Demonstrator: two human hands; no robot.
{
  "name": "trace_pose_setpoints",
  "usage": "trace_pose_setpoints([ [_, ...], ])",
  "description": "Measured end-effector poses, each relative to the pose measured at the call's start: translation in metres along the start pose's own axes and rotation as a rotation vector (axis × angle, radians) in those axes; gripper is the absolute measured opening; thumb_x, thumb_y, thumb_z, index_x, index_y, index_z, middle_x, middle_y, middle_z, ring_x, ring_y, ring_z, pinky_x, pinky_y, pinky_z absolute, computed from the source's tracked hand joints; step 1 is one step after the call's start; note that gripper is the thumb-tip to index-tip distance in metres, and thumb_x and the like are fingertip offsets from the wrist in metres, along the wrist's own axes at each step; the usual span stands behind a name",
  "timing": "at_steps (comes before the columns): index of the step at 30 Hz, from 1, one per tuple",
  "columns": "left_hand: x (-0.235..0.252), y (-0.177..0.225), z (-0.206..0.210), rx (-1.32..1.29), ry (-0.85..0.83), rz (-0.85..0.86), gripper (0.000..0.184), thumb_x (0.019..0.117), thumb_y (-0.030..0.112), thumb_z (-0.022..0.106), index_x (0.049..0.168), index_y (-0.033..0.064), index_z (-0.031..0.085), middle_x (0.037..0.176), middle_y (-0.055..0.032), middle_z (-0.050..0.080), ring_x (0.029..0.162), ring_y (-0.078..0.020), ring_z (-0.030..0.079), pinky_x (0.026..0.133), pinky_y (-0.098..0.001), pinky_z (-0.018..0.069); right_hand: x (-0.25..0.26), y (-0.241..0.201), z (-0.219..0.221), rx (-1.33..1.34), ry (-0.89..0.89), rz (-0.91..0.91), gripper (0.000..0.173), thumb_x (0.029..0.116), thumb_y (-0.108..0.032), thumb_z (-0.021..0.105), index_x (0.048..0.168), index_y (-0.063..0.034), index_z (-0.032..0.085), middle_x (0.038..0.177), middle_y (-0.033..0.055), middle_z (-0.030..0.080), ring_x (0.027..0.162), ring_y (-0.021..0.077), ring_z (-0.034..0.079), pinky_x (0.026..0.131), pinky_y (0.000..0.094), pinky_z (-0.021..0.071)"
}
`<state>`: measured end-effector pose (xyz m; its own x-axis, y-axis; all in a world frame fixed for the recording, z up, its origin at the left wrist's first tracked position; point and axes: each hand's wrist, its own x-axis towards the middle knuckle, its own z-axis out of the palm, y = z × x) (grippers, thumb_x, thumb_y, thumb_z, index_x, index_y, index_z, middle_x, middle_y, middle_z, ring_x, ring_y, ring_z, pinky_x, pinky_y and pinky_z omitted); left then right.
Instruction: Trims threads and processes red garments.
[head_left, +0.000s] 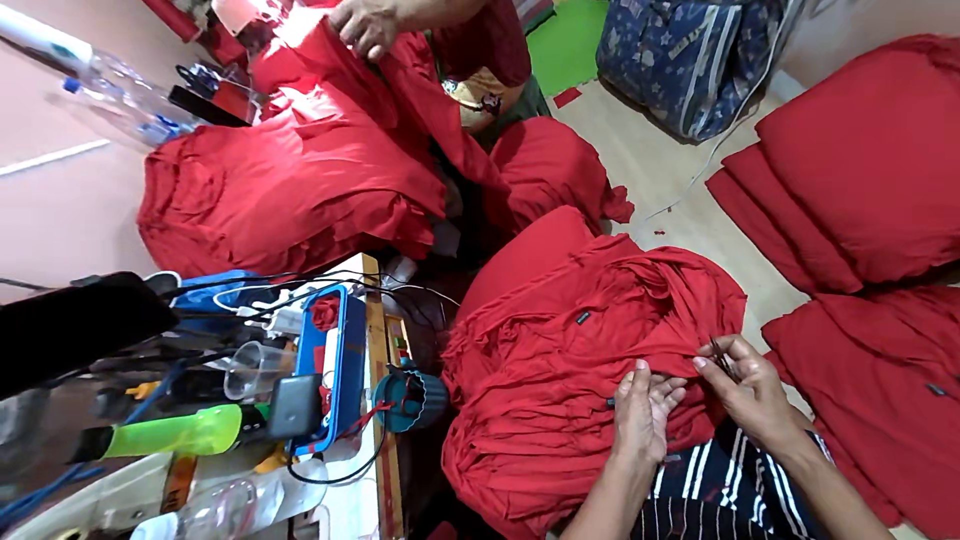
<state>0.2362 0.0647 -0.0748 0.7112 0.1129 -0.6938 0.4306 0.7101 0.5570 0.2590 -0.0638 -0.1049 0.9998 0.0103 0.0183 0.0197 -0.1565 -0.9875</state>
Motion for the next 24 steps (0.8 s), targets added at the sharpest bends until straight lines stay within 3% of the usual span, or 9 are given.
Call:
trace_pose_setpoints([
  [3,-0.001,-0.004,0.003,-0.069,0.032,0.091,0.015,0.1098,0.012,0.041,0.109,0.0007,0.051,0.088,-0.0057,0.062,0.078,-0.0126,0.066,0.081,-0.0273,0.0576,-0.001,-0.005,0.001,0.024,0.029,-0.014,0.009,0.0906,-0.007,0.058,0.099,-0.0032,0.059,0.086,-0.0073,0.062,0.073,-0.0077,0.058,0.066,0.0108,0.0487],
  [7,-0.015,-0.01,-0.005,-0.108,-0.041,0.302,0.018,0.1071,0.006,0.04,0.098,0.0026,0.055,0.086,-0.0035,0.069,0.082,-0.0126,0.071,0.087,-0.0302,0.059,-0.01,-0.017,0.004,0.127,0.048,0.047,0.009,0.0908,-0.005,0.057,0.1,-0.005,0.058,0.084,-0.0091,0.062,0.068,-0.0056,0.06,0.062,0.013,0.0523],
  [11,-0.014,-0.014,-0.017,-0.053,-0.133,0.338,0.021,0.1054,0.006,0.038,0.096,0.004,0.057,0.085,-0.0034,0.073,0.082,-0.0131,0.073,0.086,-0.031,0.0602,-0.011,-0.016,0.011,0.22,0.065,0.182,0.009,0.0925,-0.003,0.054,0.101,-0.0069,0.055,0.073,-0.0109,0.056,0.048,-0.0067,0.043,0.044,0.0103,0.0355],
  [15,0.003,-0.01,-0.021,-0.046,-0.18,0.209,0.017,0.1078,0.008,0.035,0.104,0.0035,0.052,0.09,-0.005,0.069,0.084,-0.0146,0.071,0.088,-0.0332,0.0593,-0.007,-0.002,0.012,-0.044,-0.004,0.138,0.017,0.0972,-0.009,0.053,0.11,0.0023,0.057,0.089,0.0005,0.06,0.072,-0.002,0.055,0.064,0.0162,0.0455],
  [16,0.005,-0.008,-0.019,-0.048,-0.171,0.195,0.017,0.1082,0.008,0.035,0.104,0.0035,0.051,0.089,-0.0049,0.069,0.083,-0.0146,0.071,0.087,-0.0333,0.0596,-0.008,-0.004,0.012,-0.158,-0.011,0.099,0.021,0.0982,-0.012,0.054,0.112,0.0033,0.058,0.091,0.0055,0.062,0.076,0.0043,0.058,0.068,0.0232,0.0482],
  [17,0.006,-0.005,-0.018,-0.053,-0.163,0.19,0.017,0.1083,0.008,0.036,0.103,0.0036,0.052,0.088,-0.005,0.069,0.082,-0.0148,0.071,0.086,-0.0335,0.0599,-0.009,-0.009,0.011,-0.26,-0.017,0.057,0.027,0.0989,-0.015,0.055,0.117,0.0053,0.059,0.094,0.0135,0.065,0.082,0.0168,0.063,0.073,0.0368,0.0513],
  [19,0.007,-0.001,-0.016,-0.063,-0.154,0.201,0.018,0.1081,0.007,0.036,0.101,0.004,0.053,0.086,-0.0053,0.071,0.08,-0.015,0.073,0.084,-0.0331,0.0607,-0.012,-0.016,0.01,-0.437,-0.017,-0.057,0.039,0.1,-0.024,0.055,0.123,0.0075,0.059,0.099,0.0235,0.069,0.087,0.0377,0.069,0.074,0.058,0.0523],
  [22,0.008,0.002,-0.016,-0.077,-0.163,0.208,0.018,0.1076,0.007,0.037,0.101,0.0036,0.053,0.085,-0.0053,0.071,0.079,-0.0153,0.073,0.084,-0.0329,0.0609,-0.017,-0.019,0.009,-0.588,-0.027,-0.206,0.05,0.1038,-0.039,0.045,0.125,0.0037,0.061,0.109,0.0221,0.069,0.092,0.0388,0.07,0.071,0.0563,0.0542],
  [24,0.009,0.001,-0.017,-0.082,-0.169,0.201,0.02,0.1079,0.007,0.036,0.1,0.0034,0.054,0.084,-0.0055,0.071,0.078,-0.0156,0.073,0.084,-0.0329,0.061,-0.02,-0.016,0.01,-0.604,-0.016,-0.281,0.048,0.1053,-0.037,0.042,0.121,0.0031,0.064,0.106,0.0211,0.07,0.09,0.0366,0.071,0.069,0.0525,0.0549],
])
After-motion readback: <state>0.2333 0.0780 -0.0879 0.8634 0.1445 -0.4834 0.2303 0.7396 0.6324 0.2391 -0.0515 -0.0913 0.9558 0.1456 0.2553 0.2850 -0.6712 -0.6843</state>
